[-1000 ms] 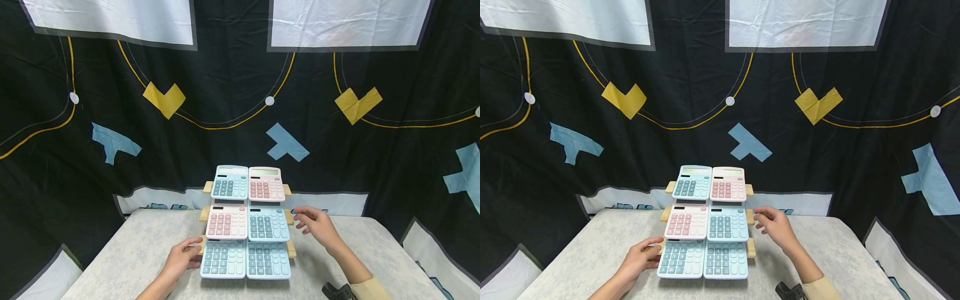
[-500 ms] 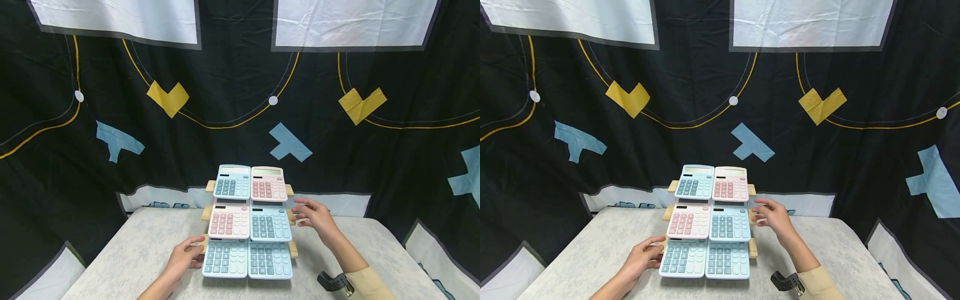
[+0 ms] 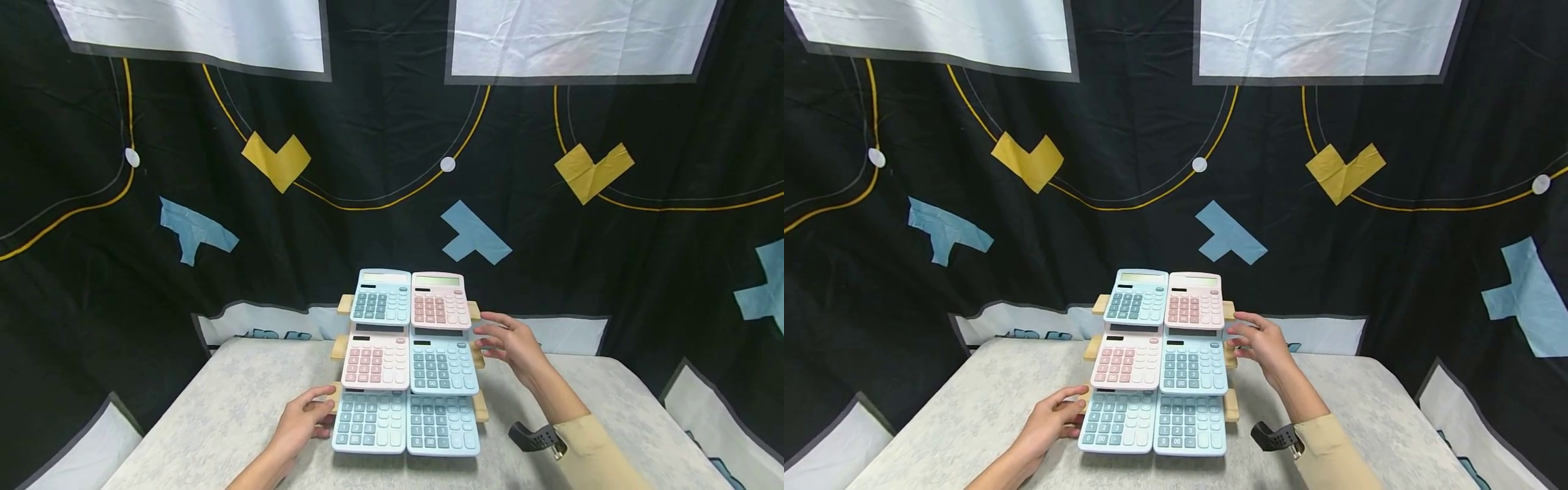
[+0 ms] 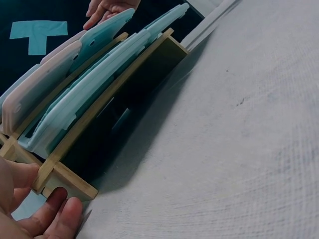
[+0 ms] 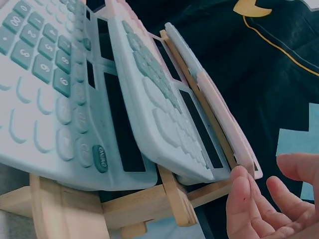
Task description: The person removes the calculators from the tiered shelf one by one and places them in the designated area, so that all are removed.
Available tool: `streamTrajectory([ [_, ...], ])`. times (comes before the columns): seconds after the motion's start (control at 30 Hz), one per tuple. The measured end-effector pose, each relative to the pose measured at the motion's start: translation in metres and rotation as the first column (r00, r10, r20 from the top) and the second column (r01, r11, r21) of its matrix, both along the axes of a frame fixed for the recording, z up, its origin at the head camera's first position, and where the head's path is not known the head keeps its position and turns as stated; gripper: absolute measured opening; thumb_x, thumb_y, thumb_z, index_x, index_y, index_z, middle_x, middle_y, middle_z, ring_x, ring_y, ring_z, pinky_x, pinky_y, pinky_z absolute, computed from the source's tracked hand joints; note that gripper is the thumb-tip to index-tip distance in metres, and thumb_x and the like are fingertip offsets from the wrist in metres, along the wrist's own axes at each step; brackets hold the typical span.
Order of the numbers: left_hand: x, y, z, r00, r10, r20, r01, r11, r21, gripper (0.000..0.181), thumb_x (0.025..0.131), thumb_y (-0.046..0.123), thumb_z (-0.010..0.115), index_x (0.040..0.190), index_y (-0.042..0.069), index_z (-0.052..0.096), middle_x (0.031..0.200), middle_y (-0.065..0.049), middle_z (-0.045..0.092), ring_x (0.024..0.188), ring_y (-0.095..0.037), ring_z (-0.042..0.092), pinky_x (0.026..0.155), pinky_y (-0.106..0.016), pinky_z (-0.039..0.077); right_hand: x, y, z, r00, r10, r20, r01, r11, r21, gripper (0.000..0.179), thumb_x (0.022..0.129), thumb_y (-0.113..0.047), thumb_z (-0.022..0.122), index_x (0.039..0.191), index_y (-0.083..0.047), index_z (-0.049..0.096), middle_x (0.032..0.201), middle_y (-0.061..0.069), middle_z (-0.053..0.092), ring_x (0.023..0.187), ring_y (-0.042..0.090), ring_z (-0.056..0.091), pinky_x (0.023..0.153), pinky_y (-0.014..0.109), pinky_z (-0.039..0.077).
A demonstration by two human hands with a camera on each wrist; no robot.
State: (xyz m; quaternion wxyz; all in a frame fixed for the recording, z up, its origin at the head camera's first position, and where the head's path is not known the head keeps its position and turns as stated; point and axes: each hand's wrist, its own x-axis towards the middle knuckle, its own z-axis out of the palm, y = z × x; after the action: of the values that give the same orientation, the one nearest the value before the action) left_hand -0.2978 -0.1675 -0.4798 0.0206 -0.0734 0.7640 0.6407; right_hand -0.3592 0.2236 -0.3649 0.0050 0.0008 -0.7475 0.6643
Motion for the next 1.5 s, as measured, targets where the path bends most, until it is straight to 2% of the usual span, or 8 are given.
streamTrajectory([
  [0.27, 0.002, 0.001, 0.000, 1.000, 0.001, -0.006, -0.001, 1.000, 0.012, 0.044, 0.100, 0.021, 0.062, 0.140, 0.005, 0.056, 0.101, -0.010, 0.068, 0.085, -0.018, 0.068, 0.071, -0.037, 0.060, -0.007, -0.005, 0.003, 1.000, -0.011, -0.001, 0.011, 1.000, 0.011, 0.052, 0.098, -0.024, 0.066, 0.143, -0.005, 0.050, 0.118, 0.014, 0.071, 0.086, 0.019, 0.073, 0.073, 0.024, 0.059],
  [0.53, 0.002, 0.000, -0.002, 1.000, 0.001, 0.000, -0.001, 1.000, 0.001, 0.045, 0.100, 0.023, 0.062, 0.140, 0.005, 0.055, 0.102, -0.011, 0.069, 0.085, -0.018, 0.068, 0.071, -0.037, 0.060, -0.013, -0.009, 0.000, 1.000, 0.008, 0.005, -0.008, 1.000, -0.004, 0.051, 0.098, -0.021, 0.066, 0.144, -0.004, 0.049, 0.130, 0.022, 0.063, 0.086, 0.019, 0.072, 0.074, 0.023, 0.059],
  [1.0, 0.001, 0.000, -0.003, 1.000, -0.010, -0.013, 0.009, 1.000, -0.006, 0.044, 0.100, 0.022, 0.062, 0.140, 0.005, 0.055, 0.101, -0.011, 0.070, 0.084, -0.017, 0.069, 0.070, -0.036, 0.060, -0.020, -0.014, 0.001, 0.999, 0.049, 0.000, -0.048, 0.996, -0.077, 0.054, 0.099, -0.014, 0.063, 0.149, -0.006, 0.044, 0.138, 0.024, 0.051, 0.092, 0.017, 0.073, 0.083, 0.023, 0.059],
  [1.5, 0.001, 0.002, -0.003, 1.000, 0.007, -0.004, -0.007, 1.000, -0.013, 0.044, 0.100, 0.022, 0.062, 0.140, 0.006, 0.056, 0.101, -0.011, 0.069, 0.084, -0.017, 0.068, 0.069, -0.036, 0.060, -0.025, -0.017, -0.004, 0.999, 0.054, 0.006, -0.053, 0.988, -0.148, 0.054, 0.098, -0.007, 0.062, 0.149, -0.008, 0.044, 0.132, 0.021, 0.056, 0.088, 0.018, 0.074, 0.078, 0.022, 0.060],
])
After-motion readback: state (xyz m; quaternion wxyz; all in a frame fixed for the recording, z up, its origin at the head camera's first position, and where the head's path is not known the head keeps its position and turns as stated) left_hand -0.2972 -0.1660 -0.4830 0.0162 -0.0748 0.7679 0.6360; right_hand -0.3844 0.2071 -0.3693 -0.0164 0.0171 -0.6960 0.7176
